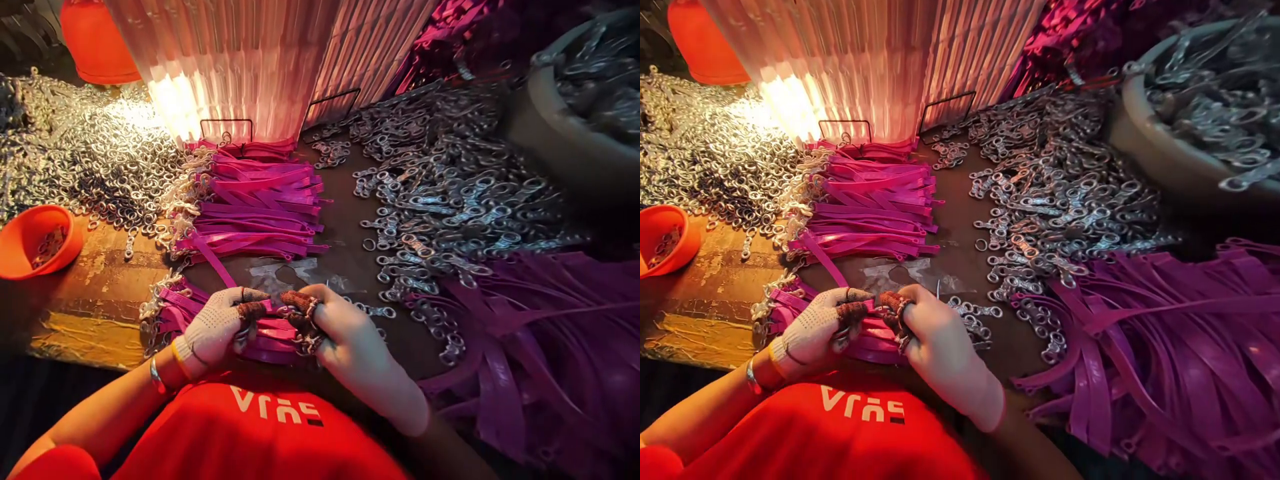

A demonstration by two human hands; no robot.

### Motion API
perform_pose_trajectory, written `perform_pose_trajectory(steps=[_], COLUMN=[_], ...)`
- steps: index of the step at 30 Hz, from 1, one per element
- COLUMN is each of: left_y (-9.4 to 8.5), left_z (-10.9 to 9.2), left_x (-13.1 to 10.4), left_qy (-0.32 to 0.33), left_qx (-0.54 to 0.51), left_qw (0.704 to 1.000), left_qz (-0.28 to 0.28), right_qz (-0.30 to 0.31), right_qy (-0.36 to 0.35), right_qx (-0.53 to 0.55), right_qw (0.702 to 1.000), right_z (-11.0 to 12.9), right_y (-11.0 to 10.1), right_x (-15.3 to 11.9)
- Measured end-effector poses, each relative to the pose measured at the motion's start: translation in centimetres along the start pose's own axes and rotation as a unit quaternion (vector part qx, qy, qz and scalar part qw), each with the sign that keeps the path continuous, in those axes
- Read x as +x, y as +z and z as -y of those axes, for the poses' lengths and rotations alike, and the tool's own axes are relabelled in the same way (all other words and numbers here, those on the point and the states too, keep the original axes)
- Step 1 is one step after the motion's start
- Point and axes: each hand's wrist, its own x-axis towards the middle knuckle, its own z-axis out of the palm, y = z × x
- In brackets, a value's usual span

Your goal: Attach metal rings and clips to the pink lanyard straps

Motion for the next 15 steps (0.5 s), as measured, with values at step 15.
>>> perform_pose_trajectory(steps=[15], left_y=[0.1], left_z=[1.8], left_x=[-0.1], left_qy=[0.131], left_qx=[0.179], left_qw=[0.974], left_qz=[-0.038], right_qz=[0.063], right_qy=[0.047], right_qx=[-0.362], right_qw=[0.929], right_z=[1.4], right_y=[2.8], right_x=[0.2])
